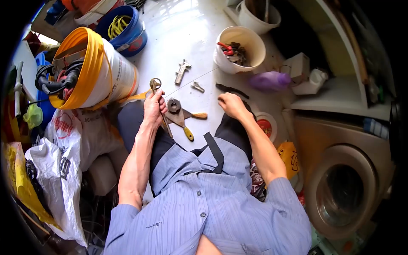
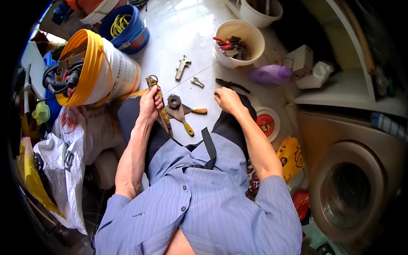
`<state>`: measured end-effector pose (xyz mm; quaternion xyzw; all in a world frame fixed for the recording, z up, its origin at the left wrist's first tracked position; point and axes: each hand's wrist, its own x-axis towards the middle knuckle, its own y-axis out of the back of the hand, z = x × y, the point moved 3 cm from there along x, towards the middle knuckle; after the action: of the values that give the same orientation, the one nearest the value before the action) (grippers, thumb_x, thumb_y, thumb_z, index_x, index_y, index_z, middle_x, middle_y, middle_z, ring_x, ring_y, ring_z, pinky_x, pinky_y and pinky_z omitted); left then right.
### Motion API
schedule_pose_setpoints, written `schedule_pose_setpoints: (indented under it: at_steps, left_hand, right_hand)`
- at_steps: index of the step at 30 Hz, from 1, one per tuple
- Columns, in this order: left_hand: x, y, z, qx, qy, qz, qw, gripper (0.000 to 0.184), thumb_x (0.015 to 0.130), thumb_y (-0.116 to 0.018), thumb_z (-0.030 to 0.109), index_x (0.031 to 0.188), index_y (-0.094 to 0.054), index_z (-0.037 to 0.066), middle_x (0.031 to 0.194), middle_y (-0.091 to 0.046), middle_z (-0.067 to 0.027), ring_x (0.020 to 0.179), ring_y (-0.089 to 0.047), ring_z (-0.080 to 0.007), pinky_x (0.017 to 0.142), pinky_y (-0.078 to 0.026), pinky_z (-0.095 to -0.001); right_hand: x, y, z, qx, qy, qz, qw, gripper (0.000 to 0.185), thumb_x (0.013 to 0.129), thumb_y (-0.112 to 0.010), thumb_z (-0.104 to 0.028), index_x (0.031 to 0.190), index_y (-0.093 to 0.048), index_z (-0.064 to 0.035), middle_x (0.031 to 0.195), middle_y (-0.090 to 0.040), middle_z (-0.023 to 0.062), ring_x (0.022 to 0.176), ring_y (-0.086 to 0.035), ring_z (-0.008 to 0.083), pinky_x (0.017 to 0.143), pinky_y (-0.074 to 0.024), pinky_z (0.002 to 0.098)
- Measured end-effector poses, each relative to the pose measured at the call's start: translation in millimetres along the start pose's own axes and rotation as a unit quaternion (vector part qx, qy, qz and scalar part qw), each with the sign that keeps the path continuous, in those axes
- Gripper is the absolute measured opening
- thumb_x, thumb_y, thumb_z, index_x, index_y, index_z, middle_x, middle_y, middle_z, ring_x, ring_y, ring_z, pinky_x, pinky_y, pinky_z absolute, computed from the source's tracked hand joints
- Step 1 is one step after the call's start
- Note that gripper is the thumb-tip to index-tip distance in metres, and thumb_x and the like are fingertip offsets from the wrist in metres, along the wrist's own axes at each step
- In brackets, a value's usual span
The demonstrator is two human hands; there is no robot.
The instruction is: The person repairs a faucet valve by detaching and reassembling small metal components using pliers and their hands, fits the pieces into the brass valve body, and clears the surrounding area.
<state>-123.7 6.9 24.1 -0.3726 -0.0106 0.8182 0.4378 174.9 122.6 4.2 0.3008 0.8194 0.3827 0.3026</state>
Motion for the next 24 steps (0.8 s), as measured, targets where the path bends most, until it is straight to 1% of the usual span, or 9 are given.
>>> schedule_pose_setpoints:
  at_steps: [2, 4, 6, 11, 14, 16, 19, 22, 24]
  left_hand:
    - [-4, 15, -2, -0.065, 0.044, -0.006, 0.997, 0.023, 0.103, -0.058, 0.029, 0.091, -0.055, 0.010, 0.059, -0.034, 0.0060, 0.046, -0.031, -0.0066, 0.041, -0.027, -0.0234]
    - [-21, 7, -1, -0.059, 0.047, 0.024, 0.997, 0.025, 0.103, -0.059, 0.030, 0.088, -0.055, 0.011, 0.057, -0.030, 0.0071, 0.044, -0.028, -0.0062, 0.039, -0.024, -0.0232]
    - [-39, 0, -1, -0.064, 0.061, 0.032, 0.996, 0.025, 0.102, -0.059, 0.031, 0.088, -0.055, 0.011, 0.057, -0.030, 0.0070, 0.044, -0.028, -0.0062, 0.039, -0.023, -0.0231]
    - [-70, -14, -3, -0.038, 0.060, 0.009, 0.997, 0.024, 0.101, -0.062, 0.031, 0.089, -0.053, 0.011, 0.056, -0.032, 0.0065, 0.043, -0.029, -0.0055, 0.038, -0.024, -0.0226]
    - [-73, -15, -3, -0.031, 0.070, -0.002, 0.997, 0.024, 0.100, -0.063, 0.029, 0.088, -0.053, 0.012, 0.055, -0.034, 0.0068, 0.042, -0.031, -0.0044, 0.038, -0.026, -0.0217]
    - [-69, -11, -3, -0.029, 0.069, 0.011, 0.997, 0.022, 0.101, -0.063, 0.027, 0.089, -0.053, 0.012, 0.055, -0.034, 0.0071, 0.042, -0.030, -0.0043, 0.038, -0.026, -0.0214]
    - [-55, 2, -1, -0.074, 0.052, 0.008, 0.996, 0.022, 0.101, -0.062, 0.029, 0.092, -0.056, 0.010, 0.059, -0.033, 0.0060, 0.044, -0.029, -0.0058, 0.040, -0.025, -0.0228]
    - [-45, 7, 1, -0.088, 0.044, 0.022, 0.995, 0.023, 0.100, -0.064, 0.029, 0.093, -0.056, 0.009, 0.061, -0.035, 0.0049, 0.047, -0.032, -0.0067, 0.041, -0.027, -0.0234]
    - [-43, 7, -1, -0.100, 0.048, 0.032, 0.993, 0.023, 0.099, -0.065, 0.029, 0.094, -0.056, 0.009, 0.061, -0.036, 0.0044, 0.047, -0.033, -0.0071, 0.041, -0.027, -0.0235]
  right_hand:
    - [44, -36, 4, 0.022, -0.045, -0.070, 0.996, 0.025, 0.090, -0.063, -0.020, 0.108, -0.071, -0.0045, 0.112, -0.068, 0.0216, 0.106, -0.065, 0.0388, 0.091, -0.0525, 0.0486]
    - [72, -63, 16, 0.036, -0.073, -0.053, 0.995, 0.029, 0.089, -0.064, -0.021, 0.110, -0.070, -0.0026, 0.115, -0.068, 0.0228, 0.106, -0.065, 0.0398, 0.091, -0.0525, 0.0491]
    - [96, -80, 28, 0.051, -0.175, -0.021, 0.983, 0.037, 0.088, -0.067, -0.024, 0.120, -0.068, -0.0034, 0.121, -0.067, 0.0229, 0.115, -0.063, 0.0375, 0.096, -0.0511, 0.0456]
    - [122, -116, 16, -0.041, -0.079, 0.043, 0.995, 0.034, 0.086, -0.072, -0.027, 0.108, -0.064, -0.0032, 0.112, -0.063, 0.0212, 0.103, -0.064, 0.0415, 0.090, -0.0524, 0.0511]
    - [132, -139, 25, -0.044, -0.103, 0.035, 0.993, 0.032, 0.084, -0.071, -0.025, 0.107, -0.064, -0.0028, 0.111, -0.064, 0.0220, 0.101, -0.064, 0.0422, 0.089, -0.0530, 0.0512]
    - [122, -137, 22, -0.015, -0.107, 0.039, 0.993, 0.029, 0.084, -0.070, -0.023, 0.102, -0.064, -0.0018, 0.104, -0.066, 0.0229, 0.097, -0.066, 0.0421, 0.086, -0.0529, 0.0504]
    - [96, -140, 4, 0.110, -0.080, 0.018, 0.991, 0.023, 0.086, -0.069, -0.022, 0.097, -0.064, -0.0027, 0.090, -0.069, 0.0220, 0.090, -0.067, 0.0404, 0.082, -0.0514, 0.0491]
    - [82, -141, -26, 0.083, -0.028, -0.068, 0.994, 0.022, 0.086, -0.067, -0.020, 0.100, -0.063, -0.0030, 0.096, -0.069, 0.0220, 0.093, -0.066, 0.0424, 0.083, -0.0522, 0.0515]
    - [85, -150, -36, 0.073, -0.014, -0.060, 0.995, 0.020, 0.087, -0.066, -0.018, 0.099, -0.063, -0.0030, 0.095, -0.069, 0.0221, 0.092, -0.067, 0.0425, 0.083, -0.0525, 0.0517]
